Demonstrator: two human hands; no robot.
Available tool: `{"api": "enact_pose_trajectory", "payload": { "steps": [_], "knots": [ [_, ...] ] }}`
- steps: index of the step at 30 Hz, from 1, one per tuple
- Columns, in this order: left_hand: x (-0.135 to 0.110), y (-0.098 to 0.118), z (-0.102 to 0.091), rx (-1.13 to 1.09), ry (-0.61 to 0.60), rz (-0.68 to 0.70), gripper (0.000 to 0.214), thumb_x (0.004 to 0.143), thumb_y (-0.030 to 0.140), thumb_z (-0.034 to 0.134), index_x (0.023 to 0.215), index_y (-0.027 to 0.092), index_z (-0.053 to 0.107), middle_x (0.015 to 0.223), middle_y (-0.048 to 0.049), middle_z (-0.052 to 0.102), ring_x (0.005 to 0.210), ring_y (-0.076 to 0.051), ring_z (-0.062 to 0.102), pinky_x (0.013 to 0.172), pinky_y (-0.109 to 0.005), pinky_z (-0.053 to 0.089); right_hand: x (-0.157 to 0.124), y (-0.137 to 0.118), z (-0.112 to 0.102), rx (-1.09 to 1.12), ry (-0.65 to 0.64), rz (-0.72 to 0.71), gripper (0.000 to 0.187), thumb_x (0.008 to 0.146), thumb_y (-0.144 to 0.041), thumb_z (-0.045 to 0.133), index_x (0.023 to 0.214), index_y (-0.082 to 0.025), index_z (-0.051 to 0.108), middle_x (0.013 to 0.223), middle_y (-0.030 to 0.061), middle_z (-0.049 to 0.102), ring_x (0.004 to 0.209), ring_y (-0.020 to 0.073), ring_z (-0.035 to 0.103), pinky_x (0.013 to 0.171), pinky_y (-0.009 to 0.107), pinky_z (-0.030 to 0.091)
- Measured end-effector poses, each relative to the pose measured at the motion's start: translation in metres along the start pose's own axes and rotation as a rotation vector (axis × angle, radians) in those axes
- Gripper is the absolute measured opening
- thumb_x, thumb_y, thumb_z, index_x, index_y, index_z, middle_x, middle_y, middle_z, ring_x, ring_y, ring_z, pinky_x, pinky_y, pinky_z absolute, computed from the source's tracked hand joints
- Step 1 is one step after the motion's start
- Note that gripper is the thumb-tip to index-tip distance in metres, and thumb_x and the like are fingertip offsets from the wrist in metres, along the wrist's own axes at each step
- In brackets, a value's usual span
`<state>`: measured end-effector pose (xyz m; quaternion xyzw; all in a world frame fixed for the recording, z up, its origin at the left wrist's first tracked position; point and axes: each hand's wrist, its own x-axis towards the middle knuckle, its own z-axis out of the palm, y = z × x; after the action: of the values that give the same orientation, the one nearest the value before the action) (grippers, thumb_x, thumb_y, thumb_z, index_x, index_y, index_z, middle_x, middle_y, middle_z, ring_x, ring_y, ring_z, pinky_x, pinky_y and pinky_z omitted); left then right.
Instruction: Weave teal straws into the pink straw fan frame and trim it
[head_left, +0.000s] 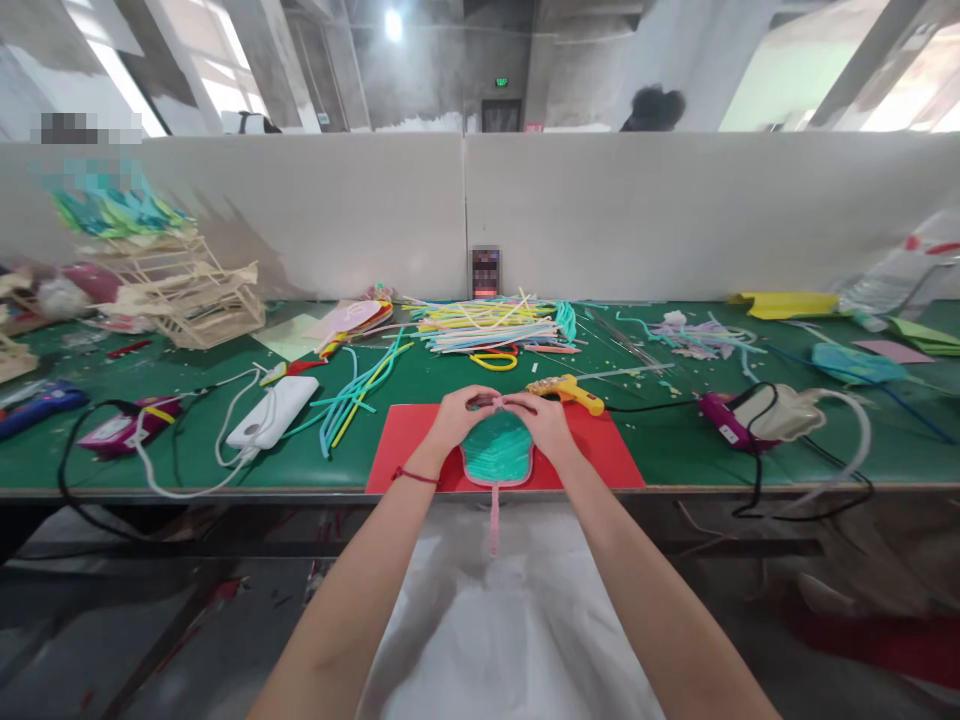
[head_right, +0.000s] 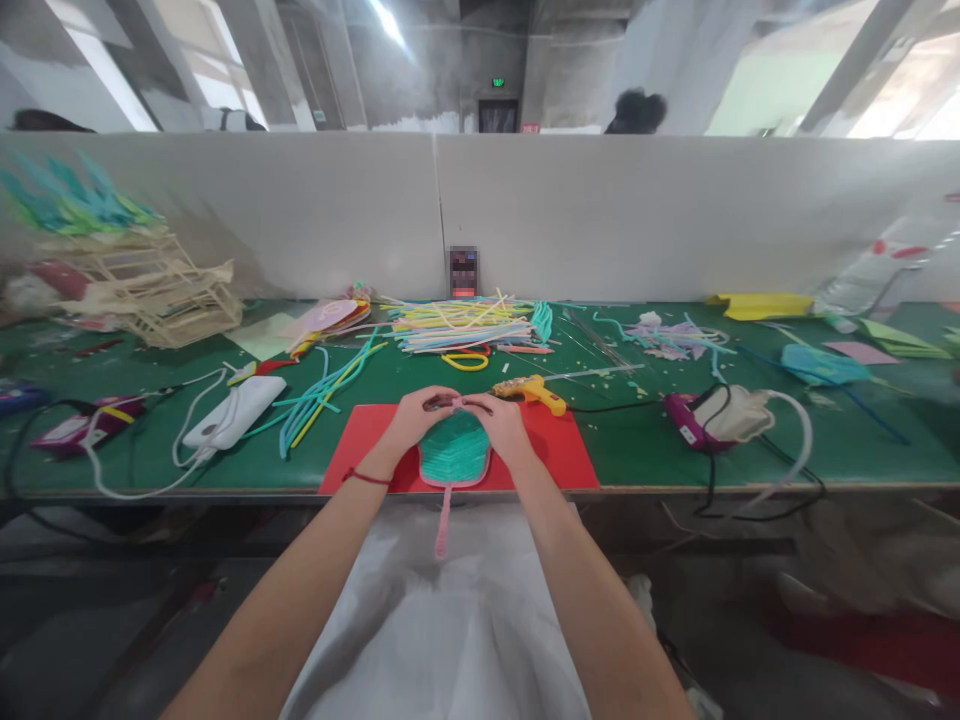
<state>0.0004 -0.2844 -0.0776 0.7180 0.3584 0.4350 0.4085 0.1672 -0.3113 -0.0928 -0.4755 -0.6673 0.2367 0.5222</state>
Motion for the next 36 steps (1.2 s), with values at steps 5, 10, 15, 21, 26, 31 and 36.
{"api": "enact_pose_trajectory", "payload": {
  "steps": [5,10,15,21,26,31,36],
  "knots": [
    [0.0007,-0.0005,-0.0009,0.029,0.008,0.013,0.019,0.071,0.026,0.065,0.087,0.015,0.066,0.088,-0.0069,0.071,0.081,-0.017,0.066,0.078,-0.029,0.053,-0.0005,-0.0001,0.0001,-0.005,-0.009,-0.002,0.015,0.078,-0.030,0.058,0.080,-0.026,0.072,0.085,0.0000,0.073,0.082,0.0195,0.066,0.080,0.030,0.050],
    [0.0006,0.0011,-0.0016,0.068,0.014,0.030,0.017,0.072,0.026,0.065,0.085,0.016,0.068,0.087,-0.0059,0.072,0.080,-0.017,0.066,0.077,-0.028,0.052,-0.0006,-0.0008,0.0003,-0.014,-0.008,-0.008,0.016,0.078,-0.032,0.057,0.080,-0.025,0.071,0.085,0.0008,0.073,0.081,0.0195,0.066,0.080,0.030,0.050],
    [0.0009,-0.0015,-0.0020,0.090,0.015,0.037,0.017,0.073,0.028,0.064,0.085,0.016,0.068,0.086,-0.0057,0.072,0.079,-0.017,0.066,0.076,-0.029,0.053,-0.0008,-0.0016,0.0003,-0.020,-0.011,-0.011,0.016,0.079,-0.032,0.056,0.080,-0.026,0.071,0.085,0.0000,0.073,0.080,0.0191,0.066,0.079,0.030,0.050],
    [0.0007,-0.0035,-0.0019,0.111,0.025,0.043,0.015,0.073,0.025,0.063,0.085,0.016,0.068,0.087,-0.0063,0.072,0.080,-0.017,0.066,0.076,-0.028,0.052,-0.0011,-0.0022,0.0002,-0.022,-0.006,-0.014,0.017,0.079,-0.031,0.056,0.080,-0.025,0.071,0.085,0.0005,0.073,0.081,0.0195,0.066,0.080,0.030,0.050],
    [-0.0005,-0.0004,-0.0008,0.111,0.035,0.059,0.018,0.074,0.025,0.063,0.090,0.017,0.066,0.089,-0.0053,0.071,0.080,-0.016,0.066,0.077,-0.027,0.052,-0.0010,-0.0019,0.0006,-0.018,0.001,-0.012,0.017,0.079,-0.031,0.056,0.084,-0.026,0.071,0.088,-0.0002,0.072,0.085,0.0196,0.066,0.083,0.031,0.050],
    [-0.0018,0.0017,0.0002,0.133,0.052,0.075,0.019,0.076,0.027,0.061,0.092,0.017,0.065,0.091,-0.0046,0.070,0.081,-0.015,0.064,0.076,-0.025,0.051,-0.0004,-0.0007,0.0009,-0.021,0.006,-0.010,0.017,0.078,-0.031,0.056,0.084,-0.026,0.071,0.089,0.0000,0.072,0.086,0.0201,0.066,0.082,0.032,0.050],
    [-0.0016,-0.0004,0.0003,0.165,0.061,0.081,0.014,0.077,0.028,0.059,0.085,0.017,0.064,0.082,-0.0031,0.069,0.077,-0.015,0.063,0.072,-0.025,0.051,-0.0014,-0.0024,0.0008,-0.023,-0.012,-0.026,0.016,0.078,-0.030,0.057,0.083,-0.026,0.072,0.089,0.0002,0.072,0.083,0.0195,0.066,0.081,0.031,0.050]
  ]
}}
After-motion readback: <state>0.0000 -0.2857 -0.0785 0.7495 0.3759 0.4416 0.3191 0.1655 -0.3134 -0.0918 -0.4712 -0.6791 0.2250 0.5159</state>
